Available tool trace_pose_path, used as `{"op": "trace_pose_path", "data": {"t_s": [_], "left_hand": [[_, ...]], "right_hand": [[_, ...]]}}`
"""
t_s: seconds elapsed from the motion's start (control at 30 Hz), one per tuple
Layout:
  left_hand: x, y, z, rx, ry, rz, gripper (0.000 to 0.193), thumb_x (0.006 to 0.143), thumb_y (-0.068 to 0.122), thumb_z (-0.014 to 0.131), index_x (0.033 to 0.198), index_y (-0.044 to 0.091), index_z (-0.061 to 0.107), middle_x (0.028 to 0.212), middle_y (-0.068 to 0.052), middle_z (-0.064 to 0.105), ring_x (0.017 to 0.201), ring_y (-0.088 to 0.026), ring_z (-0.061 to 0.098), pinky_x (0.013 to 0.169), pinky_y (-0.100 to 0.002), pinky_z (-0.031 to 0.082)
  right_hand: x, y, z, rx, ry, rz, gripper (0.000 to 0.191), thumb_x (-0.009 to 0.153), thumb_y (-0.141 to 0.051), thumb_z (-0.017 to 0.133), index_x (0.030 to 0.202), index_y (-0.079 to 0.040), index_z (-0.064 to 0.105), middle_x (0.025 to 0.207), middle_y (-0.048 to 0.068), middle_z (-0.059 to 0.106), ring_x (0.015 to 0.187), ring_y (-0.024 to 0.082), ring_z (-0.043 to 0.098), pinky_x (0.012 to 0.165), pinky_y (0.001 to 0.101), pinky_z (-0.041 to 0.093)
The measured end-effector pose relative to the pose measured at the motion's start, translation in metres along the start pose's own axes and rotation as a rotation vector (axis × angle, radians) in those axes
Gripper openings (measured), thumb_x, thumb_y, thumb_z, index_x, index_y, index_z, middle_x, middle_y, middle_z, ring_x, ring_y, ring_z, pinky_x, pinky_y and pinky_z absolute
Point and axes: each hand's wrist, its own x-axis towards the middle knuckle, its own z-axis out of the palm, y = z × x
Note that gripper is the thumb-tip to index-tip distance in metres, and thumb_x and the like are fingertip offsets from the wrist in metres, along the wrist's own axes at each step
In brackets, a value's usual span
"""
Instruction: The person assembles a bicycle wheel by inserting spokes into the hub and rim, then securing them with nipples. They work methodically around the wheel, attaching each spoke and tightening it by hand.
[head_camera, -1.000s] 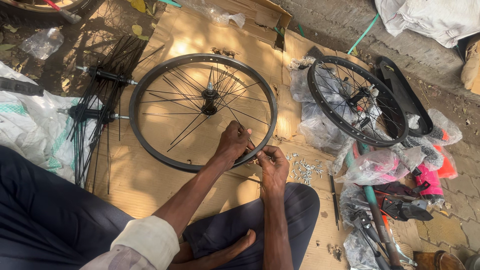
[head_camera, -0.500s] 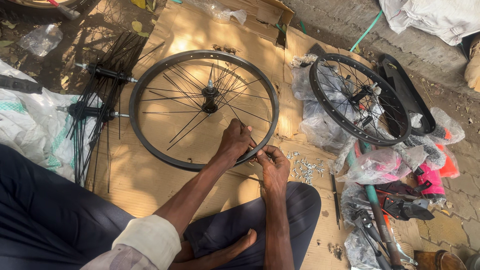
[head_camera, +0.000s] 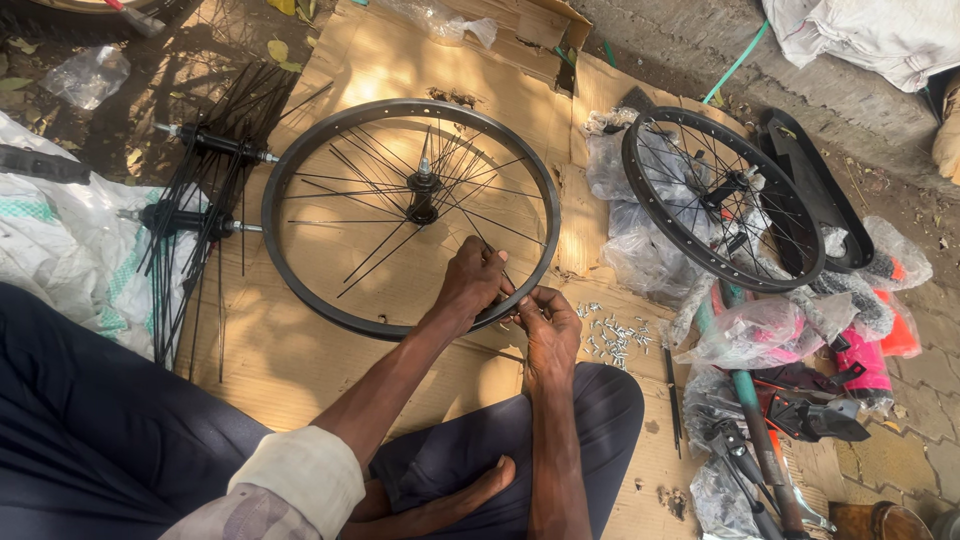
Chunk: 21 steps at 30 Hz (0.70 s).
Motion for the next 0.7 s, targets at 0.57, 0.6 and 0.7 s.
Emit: {"op": "trace_pose_path", "data": {"t_s": [0.57, 0.6, 0.7], "left_hand": [[-0.004, 0.004, -0.004, -0.135, -0.049, -0.048, 0.026, 0.097, 0.018, 0.06, 0.106, 0.001, 0.043, 0.077, -0.016, 0.068, 0.048, -0.025, 0.067, 0.038, -0.039, 0.059], [-0.005, 0.006, -0.005, -0.135, -0.055, -0.049, 0.026, 0.097, 0.018, 0.061, 0.106, 0.001, 0.043, 0.078, -0.016, 0.068, 0.048, -0.025, 0.067, 0.039, -0.039, 0.06], [-0.009, 0.012, -0.006, -0.119, -0.062, -0.059, 0.026, 0.097, 0.016, 0.062, 0.107, 0.0, 0.043, 0.08, -0.018, 0.068, 0.05, -0.025, 0.068, 0.04, -0.038, 0.06]], "right_hand": [[-0.01, -0.014, 0.006, -0.004, -0.06, -0.074, 0.024, 0.083, -0.006, 0.073, 0.104, 0.0, 0.064, 0.087, 0.006, 0.071, 0.079, 0.016, 0.069, 0.076, 0.0315, 0.056], [-0.009, -0.015, 0.008, -0.093, -0.028, -0.065, 0.021, 0.085, -0.007, 0.072, 0.103, 0.001, 0.066, 0.086, 0.008, 0.072, 0.078, 0.016, 0.068, 0.075, 0.0312, 0.056], [-0.008, -0.016, 0.009, -0.303, 0.033, -0.051, 0.018, 0.093, -0.012, 0.071, 0.101, 0.004, 0.072, 0.083, 0.012, 0.073, 0.077, 0.016, 0.067, 0.074, 0.03, 0.054]]}}
